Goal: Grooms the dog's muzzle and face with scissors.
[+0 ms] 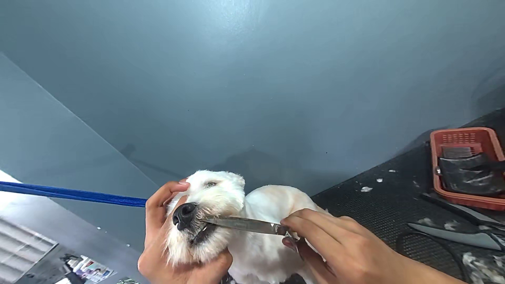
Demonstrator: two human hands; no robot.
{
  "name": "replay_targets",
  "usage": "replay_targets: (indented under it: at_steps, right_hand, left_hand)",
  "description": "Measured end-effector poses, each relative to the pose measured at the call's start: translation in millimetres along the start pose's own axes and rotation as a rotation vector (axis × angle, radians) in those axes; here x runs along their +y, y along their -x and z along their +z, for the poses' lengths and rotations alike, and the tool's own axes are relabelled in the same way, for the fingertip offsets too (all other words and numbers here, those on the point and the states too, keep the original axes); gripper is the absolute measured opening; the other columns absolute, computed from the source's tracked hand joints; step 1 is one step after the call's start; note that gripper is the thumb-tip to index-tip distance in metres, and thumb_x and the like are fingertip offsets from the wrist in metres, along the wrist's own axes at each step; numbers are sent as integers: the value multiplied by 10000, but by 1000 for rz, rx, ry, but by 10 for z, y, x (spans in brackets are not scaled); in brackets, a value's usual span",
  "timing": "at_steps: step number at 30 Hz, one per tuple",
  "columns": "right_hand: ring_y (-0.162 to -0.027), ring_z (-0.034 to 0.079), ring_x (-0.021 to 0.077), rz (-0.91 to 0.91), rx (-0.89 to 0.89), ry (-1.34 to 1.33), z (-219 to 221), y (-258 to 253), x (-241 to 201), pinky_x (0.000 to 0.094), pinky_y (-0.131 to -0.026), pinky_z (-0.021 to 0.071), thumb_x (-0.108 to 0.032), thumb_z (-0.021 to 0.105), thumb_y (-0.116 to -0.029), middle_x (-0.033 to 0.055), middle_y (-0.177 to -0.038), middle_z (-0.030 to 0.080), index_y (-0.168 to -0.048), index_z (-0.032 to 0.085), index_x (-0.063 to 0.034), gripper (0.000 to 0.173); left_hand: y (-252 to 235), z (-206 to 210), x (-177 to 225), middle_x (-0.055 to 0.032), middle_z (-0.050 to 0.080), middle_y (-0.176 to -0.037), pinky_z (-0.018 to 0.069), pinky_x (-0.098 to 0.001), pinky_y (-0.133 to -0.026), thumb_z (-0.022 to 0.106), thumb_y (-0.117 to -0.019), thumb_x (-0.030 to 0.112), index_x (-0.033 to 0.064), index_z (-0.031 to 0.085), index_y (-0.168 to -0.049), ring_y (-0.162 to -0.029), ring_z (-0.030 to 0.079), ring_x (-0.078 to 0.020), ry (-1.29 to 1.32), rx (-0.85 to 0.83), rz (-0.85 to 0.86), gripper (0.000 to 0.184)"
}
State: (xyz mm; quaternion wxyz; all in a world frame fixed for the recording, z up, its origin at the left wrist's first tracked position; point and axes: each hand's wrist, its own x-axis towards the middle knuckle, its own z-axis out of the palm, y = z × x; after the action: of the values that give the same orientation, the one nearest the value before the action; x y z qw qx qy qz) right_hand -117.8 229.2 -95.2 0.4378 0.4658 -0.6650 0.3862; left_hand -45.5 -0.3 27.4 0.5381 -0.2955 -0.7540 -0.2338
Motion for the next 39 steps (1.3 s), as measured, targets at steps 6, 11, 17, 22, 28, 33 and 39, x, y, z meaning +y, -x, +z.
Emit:
replay_targets:
  at_steps: [6, 11, 17, 22, 28, 33, 39]
  right_hand:
    - [-764, 669, 182, -14, -52, -6, -109, 7, -5, 268, -572, 524, -296, 594, -983, 95, -948, 686, -1163, 635, -56, 303]
    - [-749, 665, 176, -10, -43, 66, -174, -34, -45, 262, -564, 516, -248, 583, -1003, 90, -937, 686, -1160, 637, -61, 250]
    - [-729, 662, 177, -31, -12, 173, -242, -84, -62, 262, -554, 510, -178, 572, -1011, 95, -920, 689, -1140, 646, -56, 193]
    - [-733, 664, 185, -16, -40, 179, -349, -88, -110, 272, -563, 513, -229, 591, -1000, 106, -927, 693, -1146, 653, -49, 241]
    - [-743, 675, 214, -10, -98, 245, -447, -92, -164, 301, -562, 519, -203, 592, -994, 123, -936, 698, -1151, 648, -46, 229]
    - [-738, 674, 207, 5, -66, 304, -516, -126, -178, 296, -546, 502, -183, 575, -1004, 120, -945, 701, -1144, 654, -57, 204]
    - [-746, 676, 221, -63, -71, 387, -639, -106, -95, 316, -547, 507, -184, 559, -982, 126, -951, 695, -1150, 645, -51, 230]
  left_hand:
    - [1, 29, -8, -56, 631, -1303, 536, -351, -1016, 834, -730, 446, 127, 707, -1146, -1211, 606, -179, 16, 17, 2, 539]
    - [3, 44, -23, -53, 625, -1318, 533, -361, -1023, 837, -722, 464, 150, 713, -1146, -1218, 603, -189, 29, 7, 12, 542]
    - [-5, 36, -16, -44, 624, -1324, 532, -371, -1028, 830, -725, 481, 164, 730, -1137, -1223, 600, -195, 16, -6, 16, 529]
    - [-3, 25, 2, -43, 621, -1329, 543, -369, -1010, 838, -704, 495, 156, 731, -1143, -1221, 599, -193, -14, -12, -2, 565]
    - [-11, 10, 11, -67, 613, -1333, 551, -384, -1001, 847, -691, 478, 137, 727, -1167, -1211, 602, -206, -6, -43, -16, 597]
    - [-18, 11, 27, -58, 606, -1335, 558, -368, -991, 857, -672, 458, 149, 733, -1151, -1208, 601, -196, 18, -54, -19, 583]
    - [-22, -14, 20, -58, 609, -1333, 566, -368, -979, 862, -665, 434, 152, 742, -1133, -1206, 602, -199, 39, -59, -24, 559]
